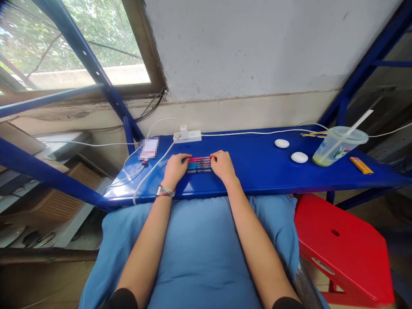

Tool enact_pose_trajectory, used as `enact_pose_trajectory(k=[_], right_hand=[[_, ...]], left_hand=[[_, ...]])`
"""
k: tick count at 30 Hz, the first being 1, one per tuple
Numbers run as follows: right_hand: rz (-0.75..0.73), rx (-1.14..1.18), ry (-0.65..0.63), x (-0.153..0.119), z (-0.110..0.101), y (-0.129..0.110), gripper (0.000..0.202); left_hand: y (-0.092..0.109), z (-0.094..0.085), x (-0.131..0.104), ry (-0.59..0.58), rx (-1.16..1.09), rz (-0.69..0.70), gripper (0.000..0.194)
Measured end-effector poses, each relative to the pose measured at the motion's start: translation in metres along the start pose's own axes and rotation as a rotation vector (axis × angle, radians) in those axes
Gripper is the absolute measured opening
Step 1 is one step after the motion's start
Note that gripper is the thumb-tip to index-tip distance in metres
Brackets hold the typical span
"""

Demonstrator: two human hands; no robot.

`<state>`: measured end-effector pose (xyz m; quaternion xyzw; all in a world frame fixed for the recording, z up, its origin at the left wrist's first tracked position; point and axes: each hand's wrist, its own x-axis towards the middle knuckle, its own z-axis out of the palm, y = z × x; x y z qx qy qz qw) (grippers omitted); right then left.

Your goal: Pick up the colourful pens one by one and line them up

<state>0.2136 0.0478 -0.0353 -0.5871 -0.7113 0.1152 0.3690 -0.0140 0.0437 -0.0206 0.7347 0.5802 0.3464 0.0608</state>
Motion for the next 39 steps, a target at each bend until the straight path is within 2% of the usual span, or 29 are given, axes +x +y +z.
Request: enact_pose_trajectory(k=[6,21,25,28,33,39], right_hand=[[0.01,-0.006,0.0,-0.001,-0.003,-0.003,0.034],[0.004,0.045,0.038,0.0,0.002,0.0,0.034],[0.112,0.266,0.141,0.003,0.004,0.001,0.035],[0.237,0.497,0.184,0.006,0.005,0.002,0.039],[0.306,0.727,0.192,0.006,0.012,-0.002,0.042],[0.344,0.843,0.118,0.005,0.017,-0.007,0.042]], left_hand=[[0.01,-0.007,-0.001,-0.05,0.065,-0.04,0.033],[0.005,-0.003,0.0,-0.02,-0.028,-0.049,0.029],[0.008,-0.001,0.001,0.003,-0.173,-0.085,0.028],[0.014,0.003,0.003,0.02,-0.348,-0.167,0.031],[0.027,0.009,0.004,0.018,-0.623,-0.343,0.033],[0.028,0.011,0.003,0.029,-0.773,-0.377,0.029]])
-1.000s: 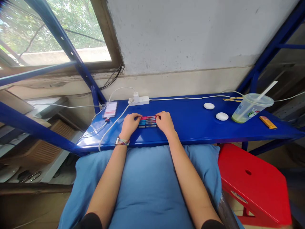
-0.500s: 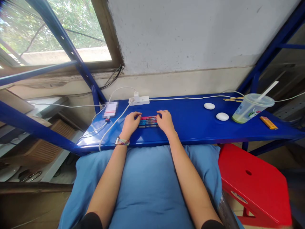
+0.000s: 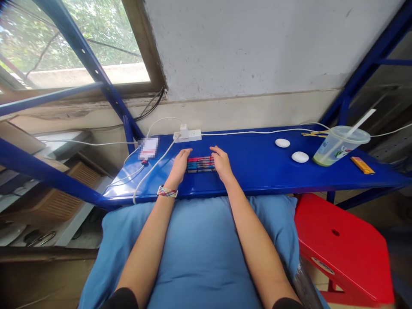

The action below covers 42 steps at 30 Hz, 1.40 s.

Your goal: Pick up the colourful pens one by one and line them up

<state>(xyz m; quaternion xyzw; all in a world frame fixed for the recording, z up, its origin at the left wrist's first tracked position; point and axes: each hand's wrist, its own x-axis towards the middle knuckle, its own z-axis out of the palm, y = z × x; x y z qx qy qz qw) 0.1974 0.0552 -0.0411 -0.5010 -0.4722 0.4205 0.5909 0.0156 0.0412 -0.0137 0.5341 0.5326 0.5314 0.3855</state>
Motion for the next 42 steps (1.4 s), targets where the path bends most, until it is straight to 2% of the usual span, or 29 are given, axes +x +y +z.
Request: enact_pose_trajectory(k=[7,13,18,22,27,32,37,42], right_hand=[[0.02,0.038,-0.044,0.0,0.0,-0.001,0.039],[-0.01,0.02,-0.063,-0.001,-0.001,0.002,0.039],[-0.122,-0.262,-0.019,-0.006,-0.001,-0.005,0.029],[-0.274,-0.428,-0.025,-0.012,-0.005,-0.016,0.02],[-0.404,-0.497,-0.162,-0.016,-0.011,-0.026,0.017],[-0.463,-0.603,-0.32,-0.021,-0.012,-0.023,0.014],[-0.46,-0.65,-0.372,-0.024,-0.009,-0.02,0.013],[-0.481,-0.68,-0.44,-0.026,-0.009,-0.028,0.014]], left_hand=[[-0.003,-0.001,0.002,-0.015,-0.023,0.002,0.028],[-0.005,-0.003,0.001,-0.008,0.066,0.014,0.035],[-0.002,-0.008,0.003,-0.03,0.108,0.035,0.031],[0.0,-0.017,0.006,0.028,0.188,0.06,0.028],[0.0,-0.025,0.009,0.061,0.213,0.046,0.027],[0.001,-0.024,0.009,0.042,0.207,0.052,0.027],[0.001,-0.023,0.008,0.038,0.21,0.051,0.026],[0.001,-0.023,0.008,0.031,0.198,0.048,0.025]])
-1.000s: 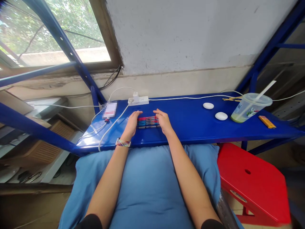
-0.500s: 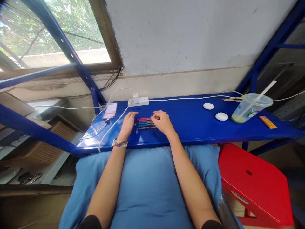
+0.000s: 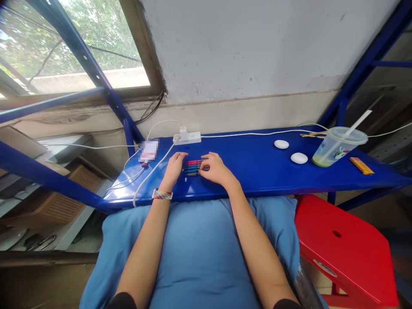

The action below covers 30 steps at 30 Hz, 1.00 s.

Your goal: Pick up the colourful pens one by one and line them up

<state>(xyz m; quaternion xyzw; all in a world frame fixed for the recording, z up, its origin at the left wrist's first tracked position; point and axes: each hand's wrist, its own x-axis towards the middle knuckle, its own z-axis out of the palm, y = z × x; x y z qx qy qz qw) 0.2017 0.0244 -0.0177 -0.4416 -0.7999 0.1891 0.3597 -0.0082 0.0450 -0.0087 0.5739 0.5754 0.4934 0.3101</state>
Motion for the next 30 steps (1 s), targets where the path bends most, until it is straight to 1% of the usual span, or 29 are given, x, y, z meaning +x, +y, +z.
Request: enact_pose_trajectory(k=[4,8,13,15,17,19,20,22,24,28,30], right_hand=[[0.005,-0.024,-0.053,0.0,-0.002,-0.002,0.013],[-0.009,-0.048,-0.067,-0.002,-0.001,-0.001,0.019],[-0.02,-0.022,-0.118,-0.005,-0.003,-0.003,0.016],[-0.05,0.0,-0.119,-0.004,-0.005,-0.005,0.017],[-0.094,0.047,-0.074,-0.002,-0.008,-0.007,0.016],[-0.107,0.115,0.015,0.0,-0.01,-0.009,0.011],[-0.094,0.147,0.056,0.001,-0.011,-0.01,0.009],[-0.046,0.187,0.122,0.001,-0.012,-0.011,0.014],[-0.002,0.187,0.165,0.001,-0.013,-0.011,0.019],[0.065,0.119,0.292,0.001,-0.011,-0.008,0.02],[0.091,0.16,0.366,0.002,-0.011,-0.005,0.023]], left_hand=[[-0.001,0.0,0.001,-0.009,0.008,0.009,0.025],[-0.002,0.0,0.001,-0.009,0.006,0.015,0.024],[0.0,0.0,0.001,-0.014,0.011,0.013,0.024],[0.003,0.0,-0.001,-0.01,0.01,0.034,0.023],[0.007,-0.001,-0.003,-0.026,0.005,0.094,0.024],[0.012,-0.001,-0.006,-0.076,-0.007,0.168,0.03],[0.014,-0.001,-0.008,-0.113,-0.021,0.199,0.035],[0.017,0.0,-0.011,-0.177,-0.051,0.237,0.042],[0.018,0.0,-0.013,-0.212,-0.061,0.254,0.041],[0.016,0.001,-0.013,-0.197,-0.09,0.26,0.03],[0.016,0.001,-0.012,-0.168,-0.143,0.262,0.028]])
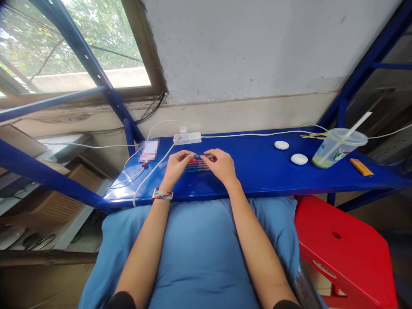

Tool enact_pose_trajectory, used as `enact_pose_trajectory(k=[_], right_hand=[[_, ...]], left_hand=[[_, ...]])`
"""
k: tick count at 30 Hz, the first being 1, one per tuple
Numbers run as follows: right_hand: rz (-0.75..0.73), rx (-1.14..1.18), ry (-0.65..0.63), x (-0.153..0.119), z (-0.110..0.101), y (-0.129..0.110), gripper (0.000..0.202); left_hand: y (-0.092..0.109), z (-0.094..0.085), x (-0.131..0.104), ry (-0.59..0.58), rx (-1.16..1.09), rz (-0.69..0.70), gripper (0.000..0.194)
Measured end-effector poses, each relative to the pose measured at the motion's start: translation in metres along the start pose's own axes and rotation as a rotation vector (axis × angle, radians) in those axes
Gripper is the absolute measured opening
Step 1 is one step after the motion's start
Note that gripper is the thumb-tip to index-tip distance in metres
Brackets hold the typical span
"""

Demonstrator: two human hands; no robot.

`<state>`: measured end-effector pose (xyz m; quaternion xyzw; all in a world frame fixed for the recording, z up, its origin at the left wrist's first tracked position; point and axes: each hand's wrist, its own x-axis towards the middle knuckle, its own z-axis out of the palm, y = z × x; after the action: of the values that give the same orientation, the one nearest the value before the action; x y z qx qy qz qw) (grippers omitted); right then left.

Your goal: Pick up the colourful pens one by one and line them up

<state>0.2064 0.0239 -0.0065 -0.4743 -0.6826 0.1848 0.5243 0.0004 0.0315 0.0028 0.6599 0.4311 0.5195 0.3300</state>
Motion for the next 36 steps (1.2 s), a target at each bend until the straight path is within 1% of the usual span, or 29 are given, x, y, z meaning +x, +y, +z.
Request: enact_pose_trajectory(k=[2,4,7,10,12,15,19,26,29,33,36], right_hand=[[0.067,0.153,0.048,0.002,0.0,0.004,0.027],[0.172,0.359,0.059,0.005,-0.002,0.008,0.03],[0.299,0.587,0.025,0.007,-0.005,0.01,0.035],[0.331,0.698,-0.006,0.007,-0.009,0.008,0.042],[0.321,0.731,-0.017,0.007,-0.01,0.007,0.045],[0.289,0.757,-0.009,0.007,-0.008,0.005,0.043],[0.261,0.794,0.035,0.007,-0.006,0.004,0.039],[0.268,0.801,0.05,0.007,-0.005,0.004,0.043],[0.266,0.799,0.064,0.006,-0.002,0.003,0.041],[0.229,0.785,0.083,0.004,0.001,-0.002,0.038],[0.222,0.781,0.07,0.004,0.002,-0.003,0.037]], left_hand=[[-0.001,-0.001,0.001,0.038,-0.045,0.014,0.025],[-0.003,-0.001,0.002,0.066,-0.073,0.027,0.024],[-0.006,-0.002,0.004,0.087,-0.086,0.045,0.023],[-0.007,-0.002,0.005,0.109,-0.106,0.055,0.023],[-0.007,-0.003,0.006,0.119,-0.121,0.048,0.024],[-0.004,-0.004,0.004,0.125,-0.097,0.044,0.024],[0.002,-0.005,0.001,0.105,-0.003,0.071,0.035],[0.003,-0.006,0.002,0.092,0.043,0.061,0.039],[0.001,-0.003,0.003,0.119,0.014,0.049,0.041],[-0.002,0.001,0.005,0.196,-0.113,-0.026,0.048],[-0.003,0.0,0.006,0.2,-0.136,-0.042,0.053]])
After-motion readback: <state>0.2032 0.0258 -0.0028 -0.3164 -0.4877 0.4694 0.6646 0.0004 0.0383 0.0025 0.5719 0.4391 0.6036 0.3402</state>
